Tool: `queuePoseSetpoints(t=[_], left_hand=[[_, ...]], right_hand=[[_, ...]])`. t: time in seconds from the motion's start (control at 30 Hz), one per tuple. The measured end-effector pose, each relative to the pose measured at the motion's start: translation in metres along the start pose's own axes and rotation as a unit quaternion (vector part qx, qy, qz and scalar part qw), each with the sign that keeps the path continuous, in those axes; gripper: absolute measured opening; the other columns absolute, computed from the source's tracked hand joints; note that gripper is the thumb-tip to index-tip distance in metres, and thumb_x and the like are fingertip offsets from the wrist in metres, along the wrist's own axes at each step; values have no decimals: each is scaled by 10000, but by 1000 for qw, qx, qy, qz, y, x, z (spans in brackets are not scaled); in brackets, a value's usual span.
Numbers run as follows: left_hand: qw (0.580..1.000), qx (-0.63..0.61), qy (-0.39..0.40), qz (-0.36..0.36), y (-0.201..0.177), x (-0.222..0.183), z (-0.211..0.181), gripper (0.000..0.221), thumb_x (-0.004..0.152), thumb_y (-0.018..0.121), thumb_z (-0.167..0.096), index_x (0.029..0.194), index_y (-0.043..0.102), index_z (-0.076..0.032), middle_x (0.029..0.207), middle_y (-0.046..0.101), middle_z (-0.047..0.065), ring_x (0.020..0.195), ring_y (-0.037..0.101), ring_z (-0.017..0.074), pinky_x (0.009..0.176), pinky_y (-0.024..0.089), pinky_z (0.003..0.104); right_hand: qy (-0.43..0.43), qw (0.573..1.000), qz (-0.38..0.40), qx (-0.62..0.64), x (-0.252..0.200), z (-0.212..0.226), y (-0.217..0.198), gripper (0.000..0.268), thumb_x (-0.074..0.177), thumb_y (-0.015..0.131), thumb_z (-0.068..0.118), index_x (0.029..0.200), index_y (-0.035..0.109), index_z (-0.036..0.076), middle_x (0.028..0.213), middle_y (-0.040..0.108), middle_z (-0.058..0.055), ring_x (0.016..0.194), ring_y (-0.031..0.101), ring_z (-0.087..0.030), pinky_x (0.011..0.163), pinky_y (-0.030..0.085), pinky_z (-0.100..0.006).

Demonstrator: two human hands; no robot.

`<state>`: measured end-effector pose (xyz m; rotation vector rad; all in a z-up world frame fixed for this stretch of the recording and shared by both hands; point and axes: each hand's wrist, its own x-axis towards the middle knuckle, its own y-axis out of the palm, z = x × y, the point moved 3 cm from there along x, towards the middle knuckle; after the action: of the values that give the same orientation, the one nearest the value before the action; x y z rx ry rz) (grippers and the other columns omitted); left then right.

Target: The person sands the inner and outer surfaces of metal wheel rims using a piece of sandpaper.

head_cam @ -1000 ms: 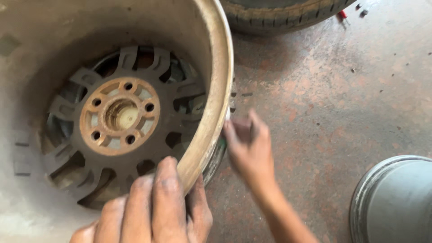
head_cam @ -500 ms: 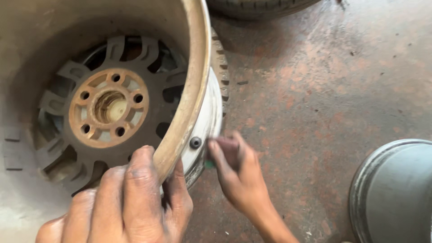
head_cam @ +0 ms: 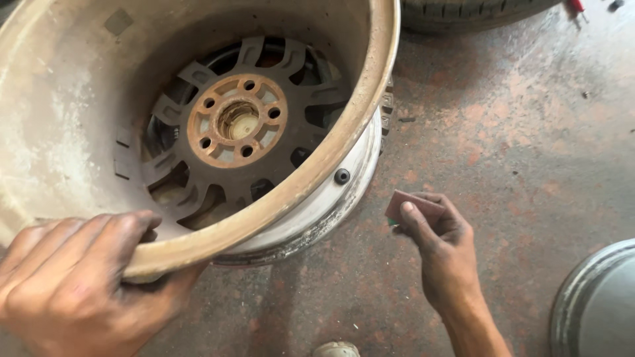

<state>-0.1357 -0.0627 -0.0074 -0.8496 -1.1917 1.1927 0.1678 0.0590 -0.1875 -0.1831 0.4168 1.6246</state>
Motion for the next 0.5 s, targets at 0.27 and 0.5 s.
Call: queuePoseSetpoints(t=[0.27, 0.5], left_hand=[[981, 59, -116, -144, -38, 32, -102, 433, 678, 939, -484, 790, 782, -96, 697, 748, 24, 610, 696, 181, 621, 499, 341], [974, 64, -109, -186, -43, 53, -122, 396, 643, 984, -430, 764, 763, -126, 685, 715, -26, 632, 675, 137, 611, 455, 310]], right_hand=[[-1, 998, -31, 53, 4, 21, 23, 355, 923, 745, 213, 1153, 676, -48, 982, 697, -165, 824, 633, -213, 711, 510, -364], [-33, 996, -54, -67, 30, 34, 63, 368, 930, 703, 224, 1161, 641, -55, 967, 814, -177, 923, 798, -247, 1034, 458, -308]])
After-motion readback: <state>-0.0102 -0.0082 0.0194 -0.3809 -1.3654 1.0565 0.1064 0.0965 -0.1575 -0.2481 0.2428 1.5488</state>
